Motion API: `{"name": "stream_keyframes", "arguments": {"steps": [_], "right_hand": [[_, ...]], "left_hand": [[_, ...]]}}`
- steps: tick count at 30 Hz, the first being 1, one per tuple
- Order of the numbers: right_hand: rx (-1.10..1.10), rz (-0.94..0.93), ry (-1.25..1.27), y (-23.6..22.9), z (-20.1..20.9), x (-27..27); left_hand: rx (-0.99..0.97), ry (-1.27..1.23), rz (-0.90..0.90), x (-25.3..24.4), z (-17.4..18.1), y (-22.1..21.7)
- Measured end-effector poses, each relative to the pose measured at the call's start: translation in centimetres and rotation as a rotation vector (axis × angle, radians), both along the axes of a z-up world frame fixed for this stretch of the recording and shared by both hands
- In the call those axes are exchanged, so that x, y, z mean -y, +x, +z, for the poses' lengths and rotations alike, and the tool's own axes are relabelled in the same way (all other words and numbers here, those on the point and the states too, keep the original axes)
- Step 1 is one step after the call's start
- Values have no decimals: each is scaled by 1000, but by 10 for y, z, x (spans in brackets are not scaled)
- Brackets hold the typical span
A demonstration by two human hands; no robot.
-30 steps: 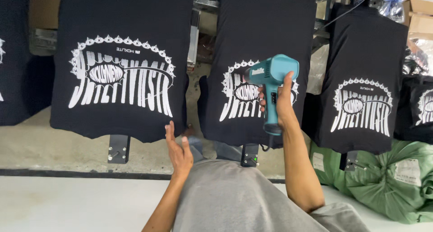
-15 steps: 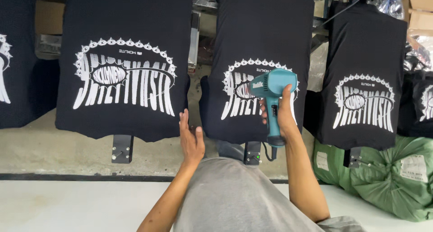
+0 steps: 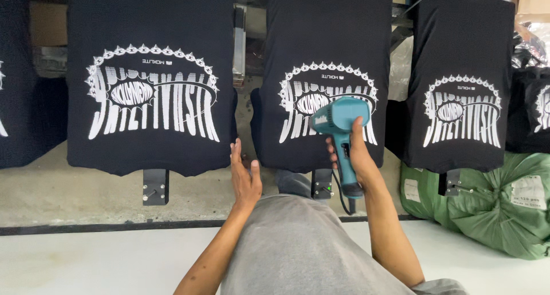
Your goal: The person uses a handheld heat gun to apply heat to the printed designs on several black t-shirts laid out on a workbench. The person moves the heat gun over the graphics on each shirt in sequence.
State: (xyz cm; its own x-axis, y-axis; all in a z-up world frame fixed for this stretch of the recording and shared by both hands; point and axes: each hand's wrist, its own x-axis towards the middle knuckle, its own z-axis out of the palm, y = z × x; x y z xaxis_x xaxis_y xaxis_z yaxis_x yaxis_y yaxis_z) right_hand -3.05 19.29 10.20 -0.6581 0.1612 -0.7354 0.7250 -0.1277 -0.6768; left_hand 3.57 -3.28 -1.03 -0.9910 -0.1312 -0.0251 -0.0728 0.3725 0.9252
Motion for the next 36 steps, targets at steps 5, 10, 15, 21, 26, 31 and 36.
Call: {"name": "stream_keyframes", "arguments": {"steps": [5, 10, 15, 21, 26, 31, 36], "right_hand": [[19, -41, -1, 11, 6, 9], [45, -20, -57, 16, 8, 9], [62, -31, -2, 21, 1, 8], [15, -106, 10, 20, -10, -8], [35, -99, -55, 9, -3, -3], [18, -62, -33, -7, 1, -3], [-46, -76, 4, -29, -8, -10]], "left_hand": [[28, -12, 1, 1, -2, 4], [49, 32, 24, -1, 4, 3], [59, 30, 23, 2, 8, 4], [35, 14, 78, 6, 3, 4], [43, 58, 117, 6, 7, 0], [67, 70, 137, -3, 15, -11], [124, 77, 89, -15, 30, -20]]}}
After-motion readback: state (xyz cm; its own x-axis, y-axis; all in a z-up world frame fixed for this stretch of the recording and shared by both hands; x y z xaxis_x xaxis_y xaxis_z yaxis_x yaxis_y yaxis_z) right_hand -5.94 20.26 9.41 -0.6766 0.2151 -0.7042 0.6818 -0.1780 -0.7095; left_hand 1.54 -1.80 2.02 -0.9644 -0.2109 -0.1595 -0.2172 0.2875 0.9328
